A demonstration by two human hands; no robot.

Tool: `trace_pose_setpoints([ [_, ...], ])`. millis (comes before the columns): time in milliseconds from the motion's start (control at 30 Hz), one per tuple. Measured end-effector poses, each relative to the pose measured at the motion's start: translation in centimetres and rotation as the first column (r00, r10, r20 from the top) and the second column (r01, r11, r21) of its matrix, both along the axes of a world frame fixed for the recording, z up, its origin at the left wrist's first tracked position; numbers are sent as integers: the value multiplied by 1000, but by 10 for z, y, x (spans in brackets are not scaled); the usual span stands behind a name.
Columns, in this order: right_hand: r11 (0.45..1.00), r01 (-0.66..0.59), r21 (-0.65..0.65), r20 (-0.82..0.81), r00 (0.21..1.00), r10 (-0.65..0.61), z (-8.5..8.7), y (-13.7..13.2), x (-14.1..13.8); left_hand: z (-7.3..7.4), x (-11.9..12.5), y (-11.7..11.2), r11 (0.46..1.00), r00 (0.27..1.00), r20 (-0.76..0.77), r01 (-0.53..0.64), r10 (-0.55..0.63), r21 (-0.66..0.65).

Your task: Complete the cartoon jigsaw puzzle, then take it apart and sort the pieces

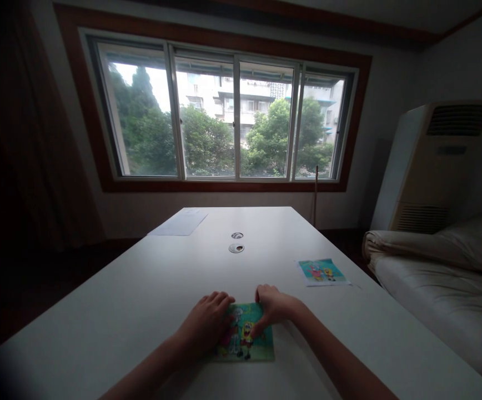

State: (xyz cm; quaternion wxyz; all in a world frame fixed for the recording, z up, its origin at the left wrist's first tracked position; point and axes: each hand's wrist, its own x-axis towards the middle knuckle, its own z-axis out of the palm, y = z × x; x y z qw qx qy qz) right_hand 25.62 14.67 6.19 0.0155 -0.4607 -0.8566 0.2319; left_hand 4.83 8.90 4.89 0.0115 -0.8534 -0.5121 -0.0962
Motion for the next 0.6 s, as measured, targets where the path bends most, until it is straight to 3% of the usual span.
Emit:
trace_pose_setpoints([
  [100,999,-20,-29,-56,998,19,-1,4,-14,-2,-5,4,1000,1000,18,-2,1,7],
  [367,989,-2,148,-259,965,41,-17,-6,-19,0,-17,10,1000,1000,25,-5,5,9],
  [600,992,14,128,-428,903,43,-19,-8,-26,1,-22,9,1000,998,68,-8,9,-9],
])
